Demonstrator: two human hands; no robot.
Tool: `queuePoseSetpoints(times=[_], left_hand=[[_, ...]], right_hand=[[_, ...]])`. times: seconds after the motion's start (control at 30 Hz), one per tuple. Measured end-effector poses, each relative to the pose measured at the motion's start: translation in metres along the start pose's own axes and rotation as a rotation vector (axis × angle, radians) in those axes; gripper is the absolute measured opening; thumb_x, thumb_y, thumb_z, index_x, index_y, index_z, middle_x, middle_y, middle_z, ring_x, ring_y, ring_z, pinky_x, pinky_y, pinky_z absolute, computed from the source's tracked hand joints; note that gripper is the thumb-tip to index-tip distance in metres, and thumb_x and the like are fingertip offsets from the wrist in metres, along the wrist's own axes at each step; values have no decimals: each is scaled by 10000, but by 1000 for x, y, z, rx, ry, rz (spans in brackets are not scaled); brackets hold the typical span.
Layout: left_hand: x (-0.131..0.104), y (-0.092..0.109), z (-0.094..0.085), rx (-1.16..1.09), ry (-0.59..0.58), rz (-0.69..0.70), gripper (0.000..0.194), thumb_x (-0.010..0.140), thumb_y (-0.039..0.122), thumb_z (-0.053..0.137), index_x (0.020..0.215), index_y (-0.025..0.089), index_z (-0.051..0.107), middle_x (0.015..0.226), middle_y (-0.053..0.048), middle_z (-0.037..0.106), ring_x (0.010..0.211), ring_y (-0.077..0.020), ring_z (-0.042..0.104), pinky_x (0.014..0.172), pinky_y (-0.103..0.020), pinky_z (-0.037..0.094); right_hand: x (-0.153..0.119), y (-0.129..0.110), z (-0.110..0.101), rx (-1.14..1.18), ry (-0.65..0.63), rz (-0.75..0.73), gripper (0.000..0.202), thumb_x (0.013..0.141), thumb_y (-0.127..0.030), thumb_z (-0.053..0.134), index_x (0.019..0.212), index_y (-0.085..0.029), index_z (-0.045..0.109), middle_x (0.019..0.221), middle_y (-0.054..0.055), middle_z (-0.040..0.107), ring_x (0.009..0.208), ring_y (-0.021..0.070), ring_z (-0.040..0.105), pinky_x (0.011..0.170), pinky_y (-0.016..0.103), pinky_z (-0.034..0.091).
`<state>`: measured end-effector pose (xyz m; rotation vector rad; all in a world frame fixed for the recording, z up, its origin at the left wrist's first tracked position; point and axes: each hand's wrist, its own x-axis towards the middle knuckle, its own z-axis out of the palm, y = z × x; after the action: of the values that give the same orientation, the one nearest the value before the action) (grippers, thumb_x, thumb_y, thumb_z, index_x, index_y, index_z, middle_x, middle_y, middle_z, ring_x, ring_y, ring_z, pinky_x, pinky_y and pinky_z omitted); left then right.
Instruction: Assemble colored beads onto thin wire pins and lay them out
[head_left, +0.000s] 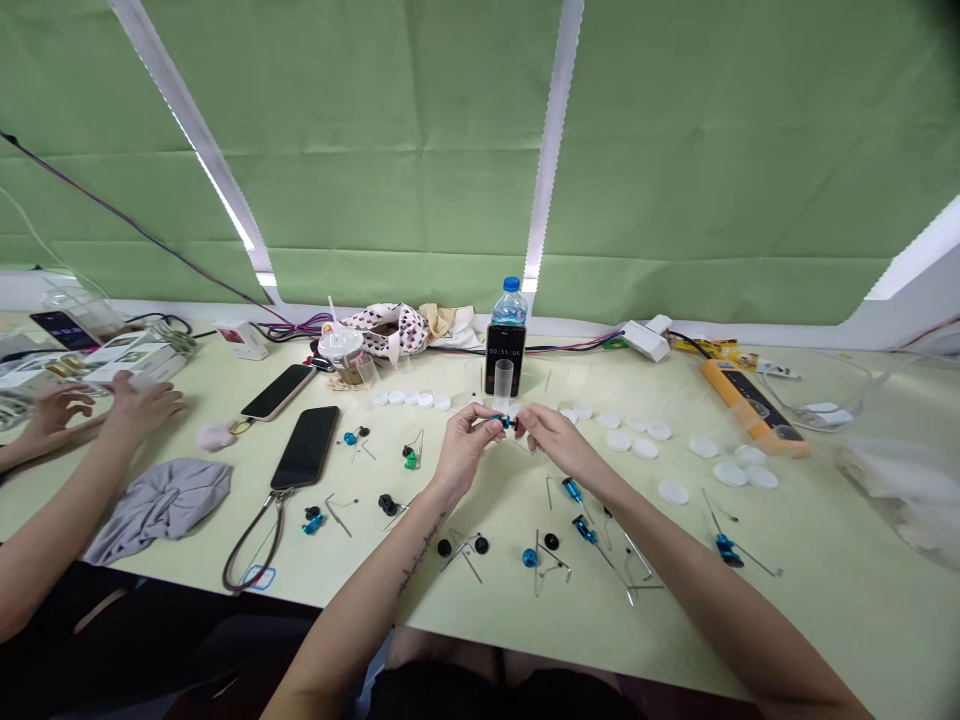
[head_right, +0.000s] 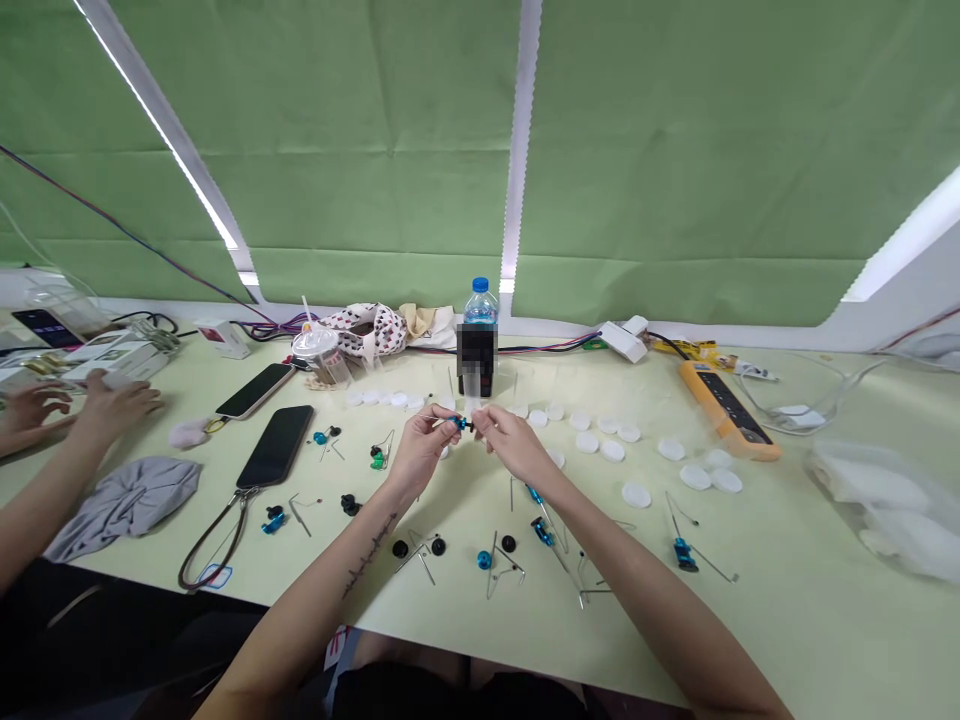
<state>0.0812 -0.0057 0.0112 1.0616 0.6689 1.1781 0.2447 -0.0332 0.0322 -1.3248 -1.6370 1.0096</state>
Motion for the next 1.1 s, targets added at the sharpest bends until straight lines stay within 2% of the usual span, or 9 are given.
queuePoseSetpoints(times=[0.1, 0.17, 0.27, 0.43, 0.6, 0.8, 0.9, 0.97, 1.1], left_hand=[[0, 0, 0, 8, -3, 2, 238, 651, 280, 741, 777, 153, 584, 736, -3, 612, 559, -73, 510, 582, -222, 391], [1, 1, -2, -1, 6, 19, 235, 653, 269, 740, 781, 153, 582, 726, -1, 606, 570, -75, 514, 589, -219, 391], [1, 1, -3, 1, 14, 30, 238, 659, 272, 735, 791, 152, 578, 708, 0, 596, 574, -79, 519, 589, -219, 393], [0, 0, -1, 20, -20, 13, 229, 662, 270, 733, 777, 149, 577, 737, -7, 611, 560, -72, 508, 586, -221, 395], [2, 1, -2, -2, 27, 14, 238, 642, 276, 745, 765, 157, 579, 678, 8, 592, 565, -80, 517, 586, -218, 391], [0, 1, -1, 5, -8, -4, 236, 647, 274, 741, 770, 153, 581, 713, 1, 610, 552, -72, 510, 578, -219, 385], [1, 1, -3, 10, 8, 18, 227, 661, 272, 733, 779, 155, 578, 704, 5, 600, 567, -76, 517, 596, -221, 390], [2, 0, -3, 13, 24, 18, 233, 657, 278, 736, 773, 156, 575, 684, 8, 593, 567, -80, 518, 606, -226, 396], [1, -1, -2, 23, 15, 4, 237, 653, 283, 737, 768, 154, 574, 690, 4, 603, 558, -78, 513, 598, -225, 390]], right_hand=[[-1, 0, 1, 53, -81, -19, 444, 892, -539, 328, 736, -179, 535, 658, 24, 563, 550, 130, 499, 564, 280, 412], [-1, -1, 1, 63, -11, -82, 308, 826, -502, 501, 878, -199, 526, 845, 27, 579, 665, 133, 532, 607, 270, 432], [-1, -2, 1, 61, 109, -67, 418, 725, -484, 635, 1021, -236, 474, 1050, 36, 543, 743, 133, 546, 621, 264, 442], [0, 1, 4, 177, -107, 97, 449, 869, -587, 312, 820, -183, 504, 678, 24, 555, 513, 115, 493, 508, 261, 400], [-1, -3, 1, 131, 71, -73, 472, 669, -478, 684, 1019, -253, 460, 1073, 36, 515, 856, 159, 539, 660, 279, 465], [0, 0, 2, 220, -110, 94, 421, 852, -578, 372, 811, -182, 509, 688, 18, 546, 548, 119, 508, 524, 263, 418], [-2, -4, 3, 223, -51, -31, 352, 752, -499, 595, 933, -218, 485, 907, 22, 546, 692, 126, 553, 597, 265, 462], [-2, -5, 2, 233, 34, -40, 497, 679, -459, 683, 1059, -261, 431, 1078, 32, 489, 770, 132, 566, 616, 276, 487], [-1, -2, 4, 314, -61, 179, 428, 806, -604, 451, 930, -197, 485, 830, 39, 549, 578, 112, 549, 515, 262, 468]])
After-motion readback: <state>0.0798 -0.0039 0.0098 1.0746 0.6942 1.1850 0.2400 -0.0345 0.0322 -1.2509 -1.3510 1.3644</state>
